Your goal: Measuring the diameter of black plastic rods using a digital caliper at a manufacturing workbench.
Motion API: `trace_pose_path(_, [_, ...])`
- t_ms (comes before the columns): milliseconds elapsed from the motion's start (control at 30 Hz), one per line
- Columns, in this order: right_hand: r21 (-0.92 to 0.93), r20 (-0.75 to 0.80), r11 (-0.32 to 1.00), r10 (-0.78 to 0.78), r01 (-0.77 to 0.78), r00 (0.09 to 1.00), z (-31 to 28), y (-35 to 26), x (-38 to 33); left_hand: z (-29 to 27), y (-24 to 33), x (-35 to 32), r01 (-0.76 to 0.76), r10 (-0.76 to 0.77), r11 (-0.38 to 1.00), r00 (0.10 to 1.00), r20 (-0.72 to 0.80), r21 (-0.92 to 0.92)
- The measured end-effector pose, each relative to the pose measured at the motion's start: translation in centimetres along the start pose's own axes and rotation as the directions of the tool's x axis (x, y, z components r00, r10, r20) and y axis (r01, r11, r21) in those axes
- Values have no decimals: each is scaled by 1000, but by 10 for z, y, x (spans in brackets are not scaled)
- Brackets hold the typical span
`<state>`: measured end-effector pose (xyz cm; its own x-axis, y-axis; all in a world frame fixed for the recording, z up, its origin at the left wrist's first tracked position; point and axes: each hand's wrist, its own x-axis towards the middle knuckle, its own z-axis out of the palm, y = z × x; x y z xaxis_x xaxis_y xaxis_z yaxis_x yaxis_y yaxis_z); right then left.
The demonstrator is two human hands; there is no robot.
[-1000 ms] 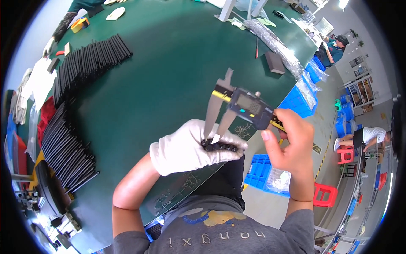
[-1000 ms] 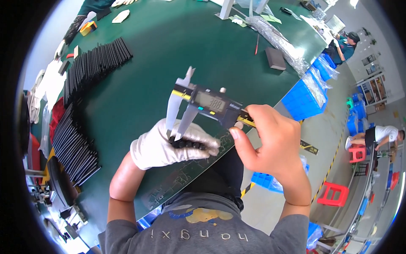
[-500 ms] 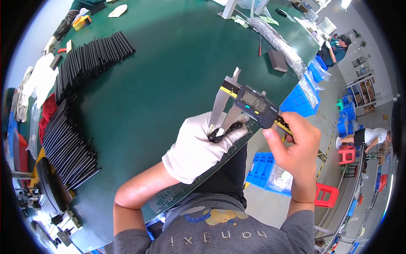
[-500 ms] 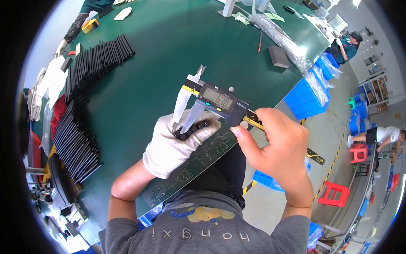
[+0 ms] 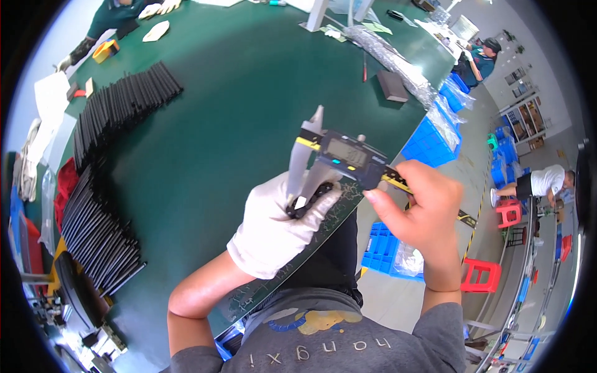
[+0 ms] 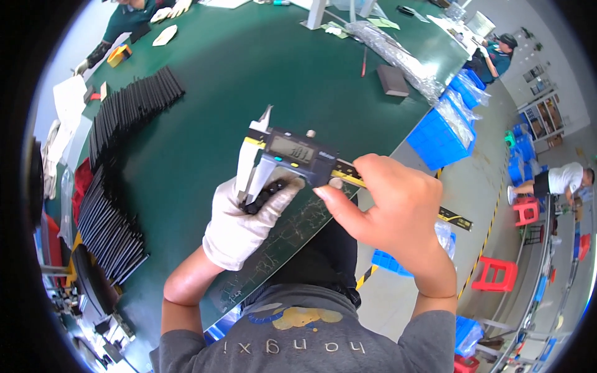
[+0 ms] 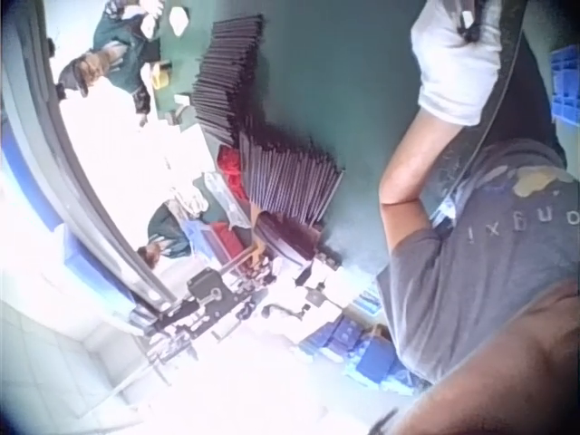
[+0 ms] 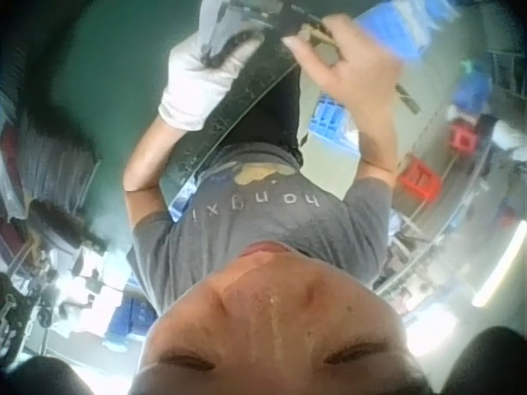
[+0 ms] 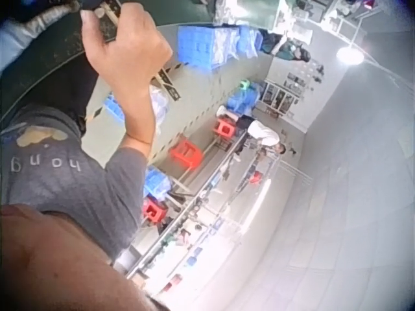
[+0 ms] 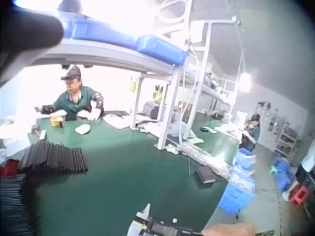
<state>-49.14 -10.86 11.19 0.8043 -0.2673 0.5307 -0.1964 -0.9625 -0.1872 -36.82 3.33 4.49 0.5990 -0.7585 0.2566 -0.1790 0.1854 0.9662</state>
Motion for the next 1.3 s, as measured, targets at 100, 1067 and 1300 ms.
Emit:
trace_pose_path(100, [-33, 6, 999, -15, 15, 1000, 1, 1, -2, 0, -5, -2, -18, 18, 1000, 1000, 6, 7])
trace_pose_path(1067, [-80, -23, 995, 62, -63, 998, -2, -18, -12, 3, -7, 0, -131, 258, 894, 932, -254, 428])
trace_pose_path(1300, [-134, -57, 988, 74, -81, 996, -7, -18, -10, 6, -8, 3, -164, 298, 876, 923, -242, 454])
